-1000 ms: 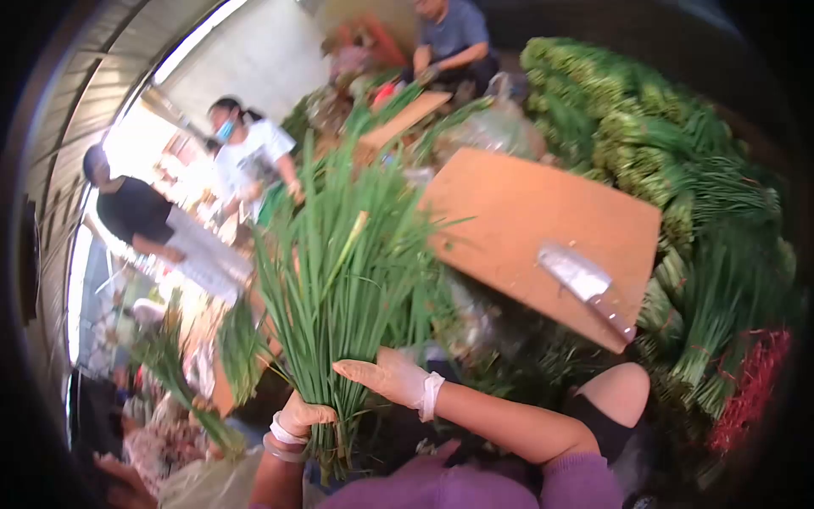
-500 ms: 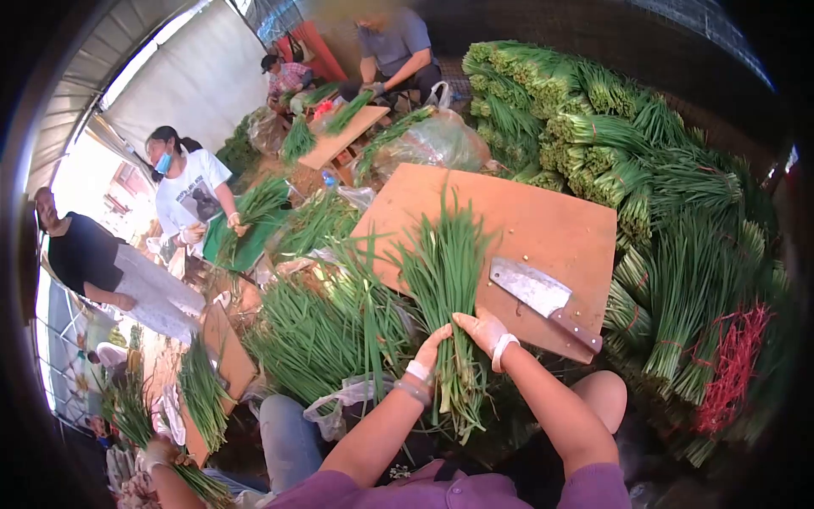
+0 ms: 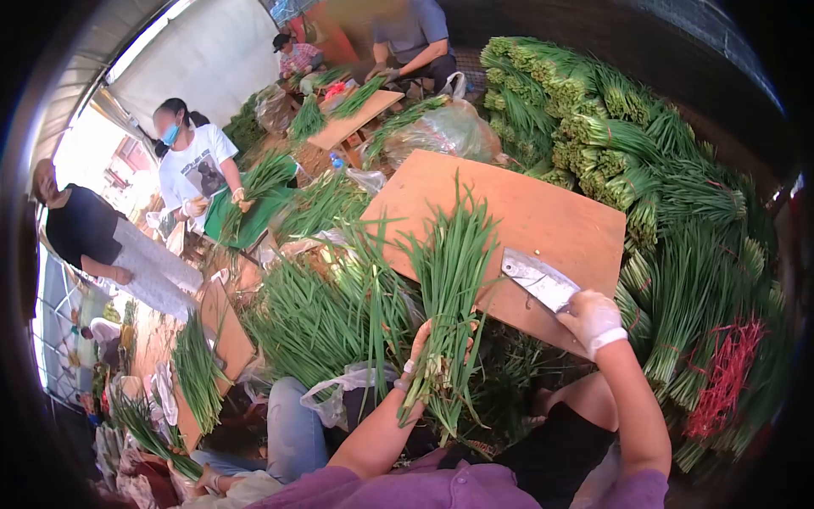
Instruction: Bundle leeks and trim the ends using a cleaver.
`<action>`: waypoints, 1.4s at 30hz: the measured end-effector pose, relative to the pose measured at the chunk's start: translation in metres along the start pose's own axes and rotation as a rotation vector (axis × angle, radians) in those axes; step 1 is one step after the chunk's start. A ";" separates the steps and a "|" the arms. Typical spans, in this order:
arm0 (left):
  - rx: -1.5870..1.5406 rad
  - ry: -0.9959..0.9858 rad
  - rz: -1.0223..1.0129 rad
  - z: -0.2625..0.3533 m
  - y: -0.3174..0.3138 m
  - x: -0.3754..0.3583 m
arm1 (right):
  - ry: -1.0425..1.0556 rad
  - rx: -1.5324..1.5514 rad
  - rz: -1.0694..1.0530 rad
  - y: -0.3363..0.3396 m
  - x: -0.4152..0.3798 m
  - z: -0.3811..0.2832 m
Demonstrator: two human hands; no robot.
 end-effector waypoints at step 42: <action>0.690 0.203 0.015 0.032 -0.096 0.008 | 0.195 1.851 -0.252 -0.007 0.036 -0.123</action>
Point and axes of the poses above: each hand's wrist, its own x-axis towards the middle knuckle, its own y-axis out of the back of the hand, z = x × y, the point moved 2 cm from there along x, towards the middle knuckle, and after that the axes turned 4 degrees about x, right-handed, at the moved point
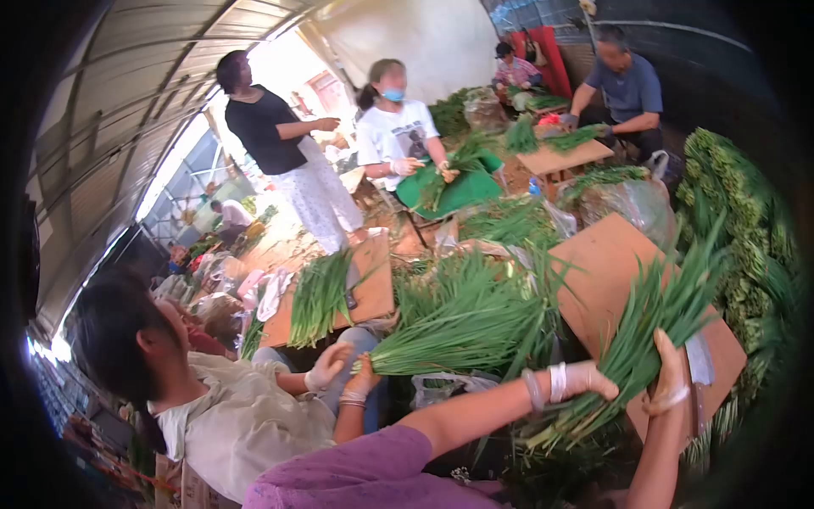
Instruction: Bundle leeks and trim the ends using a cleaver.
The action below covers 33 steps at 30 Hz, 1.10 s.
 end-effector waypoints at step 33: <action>1.040 -0.264 0.300 0.143 0.054 0.089 | 0.750 -0.580 -0.054 -0.070 0.107 -0.106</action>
Point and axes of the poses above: each hand's wrist, its own x-axis towards the middle knuckle, its own y-axis out of the back of the hand, z = x × y, the point moved 2 cm from there along x, towards the middle knuckle, and after that the axes turned 4 degrees about x, right-handed, at the moved point
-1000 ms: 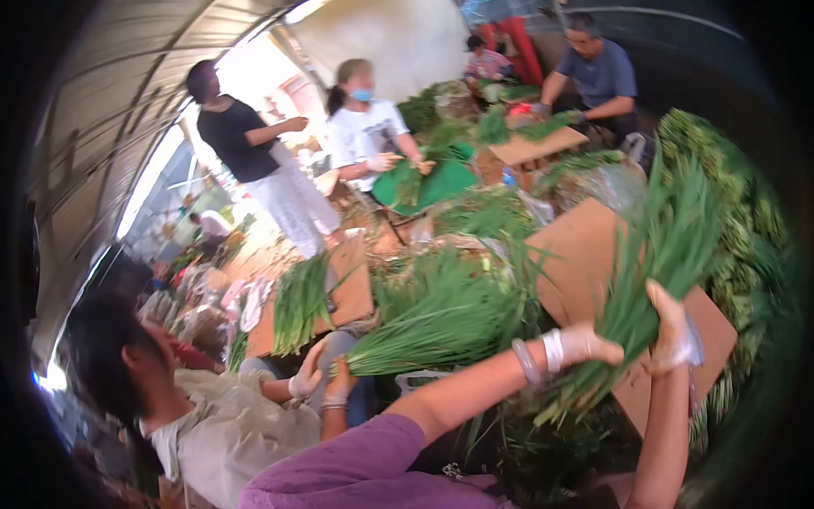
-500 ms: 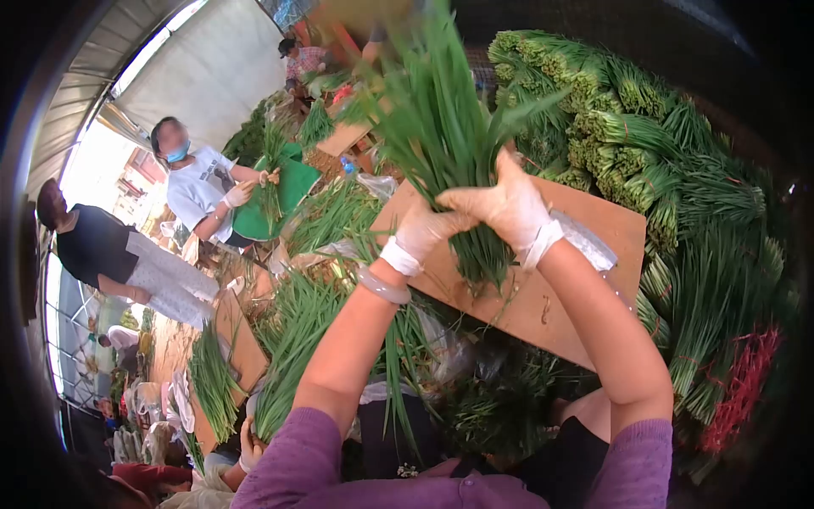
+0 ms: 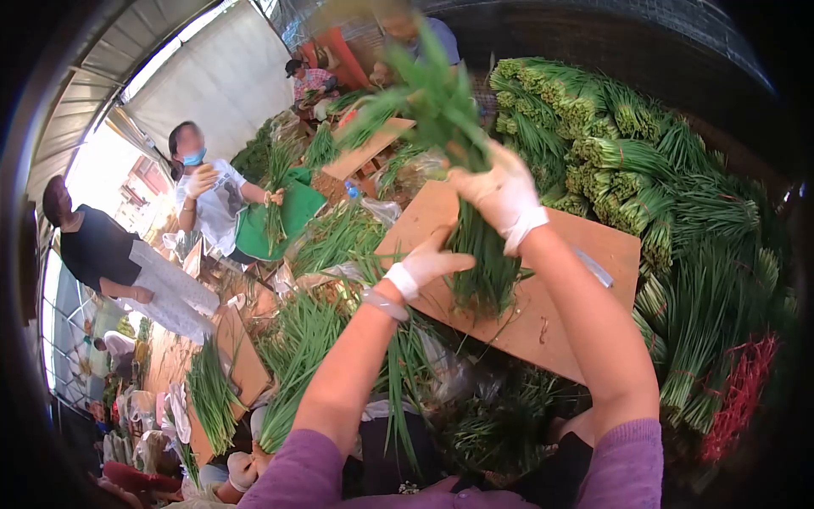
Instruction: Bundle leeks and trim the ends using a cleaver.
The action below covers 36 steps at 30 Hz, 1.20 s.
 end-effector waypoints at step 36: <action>-0.861 -0.129 -0.127 0.080 -0.032 -0.202 | -0.856 0.117 -0.648 -0.081 -0.123 -0.114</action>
Point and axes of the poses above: each hand's wrist, its own x-axis towards the middle knuckle, its own y-axis out of the back of the hand, z = x × y, the point moved 2 cm from there along x, towards the middle knuckle, and after that the axes turned 4 degrees about x, right-handed, at the moved point
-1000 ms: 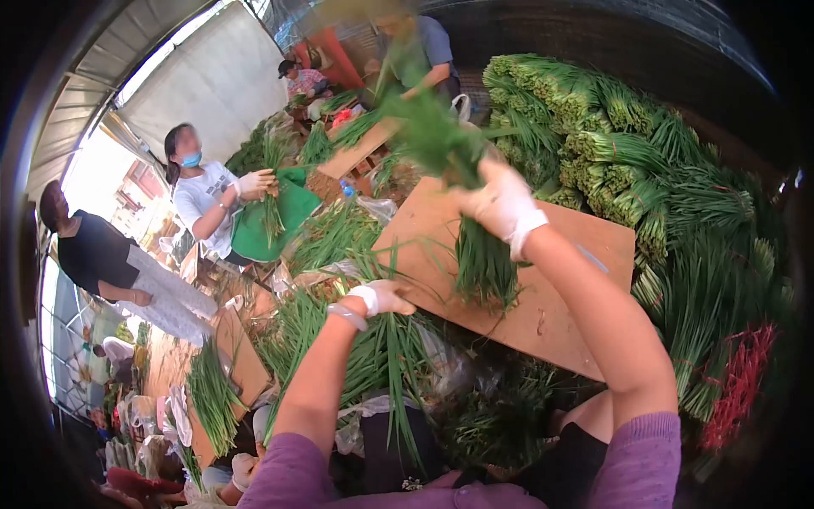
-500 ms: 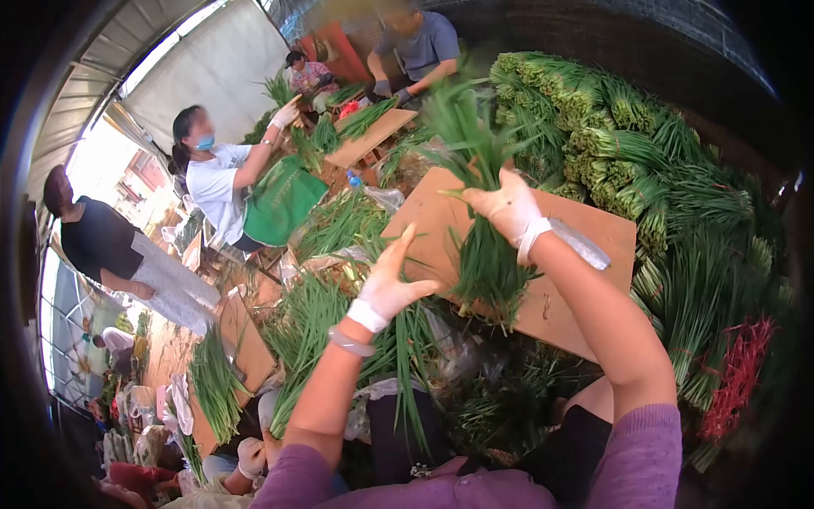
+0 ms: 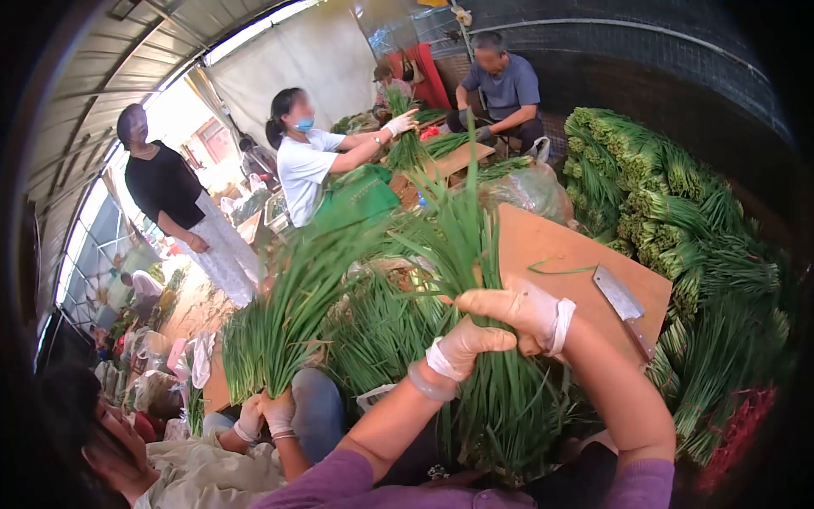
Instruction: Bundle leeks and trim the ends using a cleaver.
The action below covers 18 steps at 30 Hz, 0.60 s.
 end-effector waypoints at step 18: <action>-0.376 -0.395 0.982 -0.097 0.228 -0.139 | -0.319 0.561 -0.056 -0.047 -0.070 0.281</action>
Point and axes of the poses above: each hand's wrist, its own x-axis towards the middle knuckle, its own y-axis out of the back of the hand, z = x × y, the point moved 2 cm from there along x, towards the middle knuckle, and after that the axes turned 4 degrees about x, right-handed, at the moved point
